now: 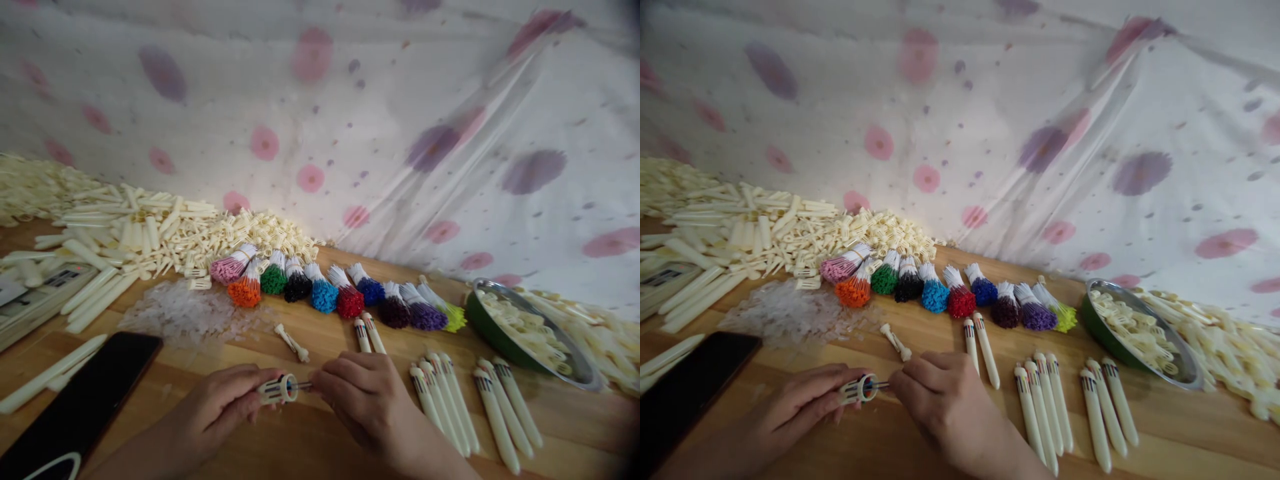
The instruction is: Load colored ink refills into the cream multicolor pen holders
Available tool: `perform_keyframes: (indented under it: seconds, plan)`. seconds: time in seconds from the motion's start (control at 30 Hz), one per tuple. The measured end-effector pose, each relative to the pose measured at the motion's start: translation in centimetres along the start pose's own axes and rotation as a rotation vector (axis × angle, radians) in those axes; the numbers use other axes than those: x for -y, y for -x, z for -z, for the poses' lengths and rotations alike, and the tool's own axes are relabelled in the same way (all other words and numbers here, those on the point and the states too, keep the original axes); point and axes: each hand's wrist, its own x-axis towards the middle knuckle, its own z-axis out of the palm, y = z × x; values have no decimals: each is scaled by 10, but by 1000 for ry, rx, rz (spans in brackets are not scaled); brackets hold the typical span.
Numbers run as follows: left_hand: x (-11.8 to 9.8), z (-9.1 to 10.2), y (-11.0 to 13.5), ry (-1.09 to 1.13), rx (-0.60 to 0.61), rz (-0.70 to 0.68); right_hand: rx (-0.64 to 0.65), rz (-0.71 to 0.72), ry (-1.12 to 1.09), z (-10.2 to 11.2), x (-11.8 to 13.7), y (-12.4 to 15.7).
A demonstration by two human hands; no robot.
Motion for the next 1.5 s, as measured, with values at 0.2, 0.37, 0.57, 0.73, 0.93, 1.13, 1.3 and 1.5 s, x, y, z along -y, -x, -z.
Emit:
perform_keyframes:
  seconds: [0.2,0.37,0.57,0.73,0.93,1.13,1.3,1.5]
  plan:
    - [3,-1,-2,42,-25,-4,-39,-65,-14,2,-4,-2]
    - [10,-8,-4,65,-199,15,-24,-452,63,-7,-29,-2]
    - [10,-13,-5,152,-302,80,190,-842,386,-39,-50,0]
    - [14,-10,-4,83,-284,137,261,-873,445,-49,-43,-7]
    - [18,-8,-5,-13,-286,224,244,-949,461,-49,-44,-13]
    - [27,-5,-4,-31,-238,216,48,-1238,535,31,-98,28]
    - [32,-6,-4,-40,-254,172,-96,-1505,586,80,-147,98]
    - [32,-11,-4,-32,-269,146,-73,-1604,426,74,-174,134]
